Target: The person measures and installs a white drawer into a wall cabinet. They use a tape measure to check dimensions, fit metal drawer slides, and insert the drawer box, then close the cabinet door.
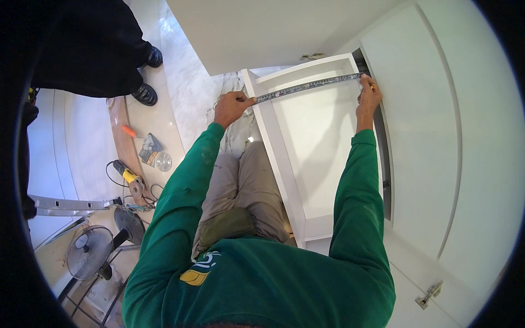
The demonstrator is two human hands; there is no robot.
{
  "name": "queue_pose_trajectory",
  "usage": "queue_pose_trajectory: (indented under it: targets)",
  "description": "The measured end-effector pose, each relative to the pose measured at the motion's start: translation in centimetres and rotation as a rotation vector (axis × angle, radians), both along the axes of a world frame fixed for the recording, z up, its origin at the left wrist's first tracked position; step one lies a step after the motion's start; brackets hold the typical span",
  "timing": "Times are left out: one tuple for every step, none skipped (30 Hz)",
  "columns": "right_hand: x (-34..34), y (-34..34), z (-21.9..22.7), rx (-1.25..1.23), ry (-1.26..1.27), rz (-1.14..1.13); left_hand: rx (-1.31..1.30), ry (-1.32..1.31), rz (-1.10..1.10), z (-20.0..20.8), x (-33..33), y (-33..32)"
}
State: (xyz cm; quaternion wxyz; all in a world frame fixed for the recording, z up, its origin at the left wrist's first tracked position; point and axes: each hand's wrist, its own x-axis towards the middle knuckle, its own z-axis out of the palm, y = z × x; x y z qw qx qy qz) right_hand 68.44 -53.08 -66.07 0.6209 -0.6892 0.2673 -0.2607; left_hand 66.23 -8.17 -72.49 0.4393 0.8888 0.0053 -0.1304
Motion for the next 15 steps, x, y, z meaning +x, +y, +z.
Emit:
queue_pose_trajectory:
  targets:
    - [-0.1, -0.1, -0.1, -0.008, 0.0, 0.009, -0.003, 0.001, 0.003, -0.1, 0.0, 0.0]
    - [-0.2, -0.1, -0.4, -0.019, 0.026, 0.017, -0.034, -0.029, 0.0, -0.2, -0.2, 0.2]
    - [-0.3, -0.1, -0.6, -0.038, 0.047, 0.008, -0.07, -0.067, -0.015, -0.4, -0.3, 0.5]
    - [-0.6, -0.5, -0.6, -0.06, 0.073, -0.013, -0.114, -0.102, -0.039, -0.7, -0.2, 0.5]
    - [-1.3, -0.6, -0.7, -0.189, 0.074, 0.023, -0.146, -0.055, -0.059, -0.9, -0.3, 0.8]
    - [-2.0, -0.8, -0.6, -0.495, 0.067, 0.025, -0.133, -0.094, -0.026, -1.2, -1.0, 1.2]
    - [-2.8, -0.7, -0.5, -0.757, 0.151, -0.024, -0.147, -0.053, -0.018, -1.4, -1.9, 2.0]
    - [-4.1, -0.4, -0.4, -0.979, 0.209, -0.049, -0.169, -0.023, -0.01, -1.5, -2.9, 3.0]
    - [-5.8, -0.2, -0.3, -1.158, 0.345, -0.108, -0.297, 0.065, 0.03, -1.7, -4.2, 4.1]
    - [-6.8, 0.0, 0.0, -1.33, 0.491, -0.167, -0.387, 0.159, 0.077, -1.9, -5.3, 4.7]
    - [-7.4, 0.1, 0.1, -1.308, 0.647, -0.132, -0.527, 0.253, 0.129, -2.2, -6.6, 4.9]
    - [-8.0, 0.2, 0.4, -1.28, 0.801, -0.093, -0.613, 0.352, 0.189, -2.4, -7.8, 5.2]
    - [-8.5, 0.2, 0.5, -1.244, 0.948, -0.048, -0.658, 0.472, 0.206, -2.7, -8.6, 5.3]
    - [-8.7, 0.2, 0.6, -1.274, 0.941, -0.055, -0.727, 0.507, 0.202, -2.9, -9.6, 5.0]
    - [-8.6, 0.1, 0.7, -1.305, 0.923, -0.059, -0.765, 0.534, 0.215, -3.2, -10.4, 4.3]
